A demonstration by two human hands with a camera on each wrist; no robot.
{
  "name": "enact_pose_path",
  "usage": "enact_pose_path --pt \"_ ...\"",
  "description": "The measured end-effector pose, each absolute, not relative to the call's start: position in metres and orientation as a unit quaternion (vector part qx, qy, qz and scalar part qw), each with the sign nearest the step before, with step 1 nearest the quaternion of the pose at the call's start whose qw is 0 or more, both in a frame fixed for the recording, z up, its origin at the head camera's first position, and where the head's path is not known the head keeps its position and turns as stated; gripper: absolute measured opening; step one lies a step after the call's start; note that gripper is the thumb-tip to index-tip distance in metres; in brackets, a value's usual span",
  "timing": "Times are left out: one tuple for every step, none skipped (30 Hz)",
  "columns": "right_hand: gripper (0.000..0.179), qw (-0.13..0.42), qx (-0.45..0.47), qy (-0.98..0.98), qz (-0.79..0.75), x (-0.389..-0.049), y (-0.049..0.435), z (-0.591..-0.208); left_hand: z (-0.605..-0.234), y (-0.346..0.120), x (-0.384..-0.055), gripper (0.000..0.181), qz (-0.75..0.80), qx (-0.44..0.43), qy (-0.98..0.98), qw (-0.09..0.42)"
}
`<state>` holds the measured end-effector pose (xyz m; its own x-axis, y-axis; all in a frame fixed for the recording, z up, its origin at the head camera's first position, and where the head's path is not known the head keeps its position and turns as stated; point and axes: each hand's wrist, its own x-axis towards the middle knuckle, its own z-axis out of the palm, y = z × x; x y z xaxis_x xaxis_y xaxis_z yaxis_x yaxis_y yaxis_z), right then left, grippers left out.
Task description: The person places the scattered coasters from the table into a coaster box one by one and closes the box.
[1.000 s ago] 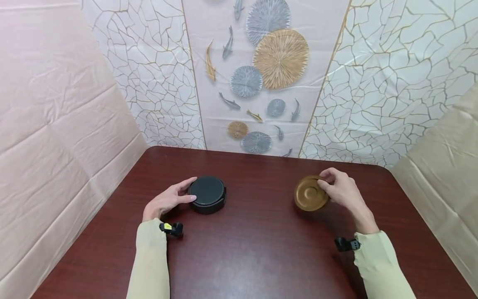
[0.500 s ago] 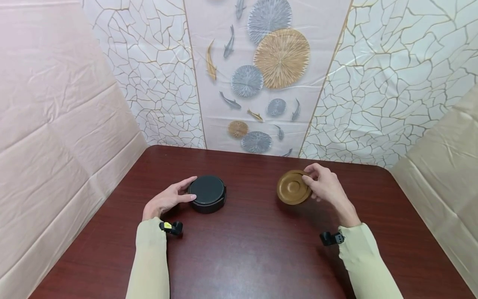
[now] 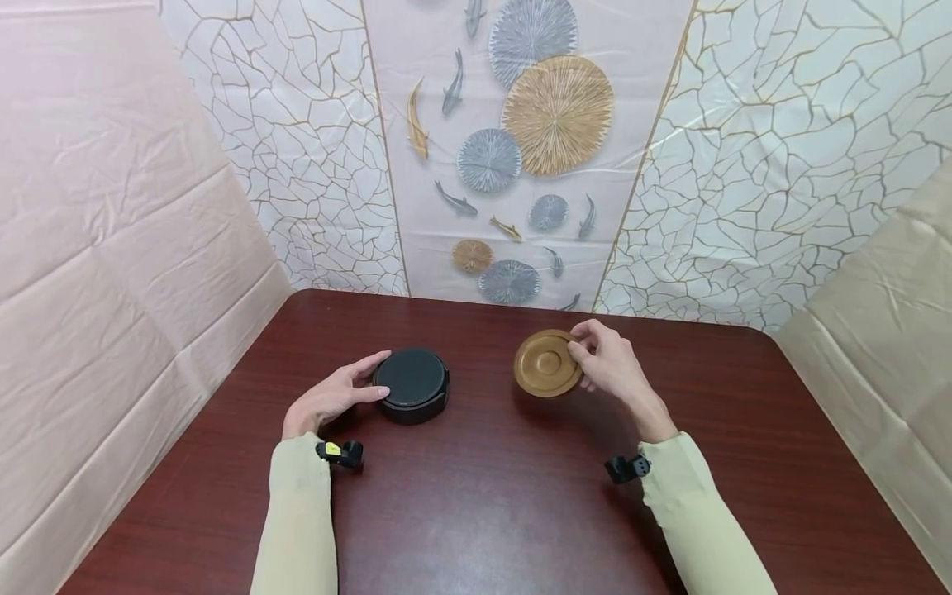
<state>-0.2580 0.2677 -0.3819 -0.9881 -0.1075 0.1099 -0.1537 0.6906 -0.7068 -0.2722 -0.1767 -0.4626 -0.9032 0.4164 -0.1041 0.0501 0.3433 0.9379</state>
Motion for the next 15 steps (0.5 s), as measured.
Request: enact_pose_path --pt "0.027 0.033 0.074 -0.917 0.391 -0.259 0.265 -0.383 -0.463 -0.177 -0.272 0.079 0.554 0.145 0.803 0.165" --pt "0.027 0.036 0.077 -0.914 0.396 -0.26 0.262 -0.385 -0.462 -0.177 -0.272 0.079 0.556 0.146 0.802 0.165" --pt "0.026 0.039 0.079 -0.912 0.402 -0.261 0.26 -0.386 -0.462 -0.177 -0.272 0.079 0.557 0.146 0.801 0.166" --pt "0.026 0.042 0.082 -0.909 0.406 -0.262 0.258 -0.388 -0.462 -0.176 -0.272 0.079 0.558 0.146 0.8 0.167" --pt "0.026 0.045 0.085 -0.906 0.412 -0.263 0.255 -0.39 -0.462 -0.176 -0.272 0.079 0.558 0.146 0.8 0.167" --pt "0.026 0.048 0.086 -0.903 0.418 -0.263 0.252 -0.392 -0.462 -0.176 -0.272 0.079 0.559 0.146 0.799 0.167" --pt "0.026 0.05 0.087 -0.9 0.423 -0.264 0.25 -0.394 -0.462 -0.176 -0.272 0.079 0.559 0.146 0.799 0.167" --pt "0.026 0.054 0.09 -0.898 0.428 -0.264 0.247 -0.396 -0.462 -0.176 -0.272 0.079 0.56 0.145 0.799 0.167" --pt "0.025 0.056 0.091 -0.895 0.433 -0.265 0.244 -0.398 -0.462 -0.176 -0.272 0.08 0.559 0.146 0.799 0.166" --pt "0.025 0.058 0.092 -0.893 0.437 -0.265 0.24 -0.4 -0.461 -0.175 -0.272 0.08 0.559 0.146 0.799 0.166" --pt "0.025 0.061 0.093 -0.89 0.442 -0.265 0.237 -0.402 -0.461 -0.175 -0.272 0.08 0.56 0.145 0.799 0.166" --pt "0.025 0.063 0.096 -0.888 0.445 -0.265 0.233 -0.403 -0.461 -0.175 -0.271 0.08 0.562 0.144 0.797 0.167" --pt "0.025 0.067 0.098 -0.885 0.45 -0.265 0.229 -0.404 -0.461 -0.175 -0.271 0.079 0.563 0.145 0.796 0.168" --pt "0.025 0.071 0.1 -0.883 0.454 -0.265 0.225 -0.405 -0.46 -0.175 -0.271 0.079 0.565 0.144 0.795 0.169" --pt "0.024 0.074 0.1 -0.881 0.457 -0.265 0.22 -0.405 -0.46 -0.175 -0.271 0.079 0.566 0.144 0.794 0.171"
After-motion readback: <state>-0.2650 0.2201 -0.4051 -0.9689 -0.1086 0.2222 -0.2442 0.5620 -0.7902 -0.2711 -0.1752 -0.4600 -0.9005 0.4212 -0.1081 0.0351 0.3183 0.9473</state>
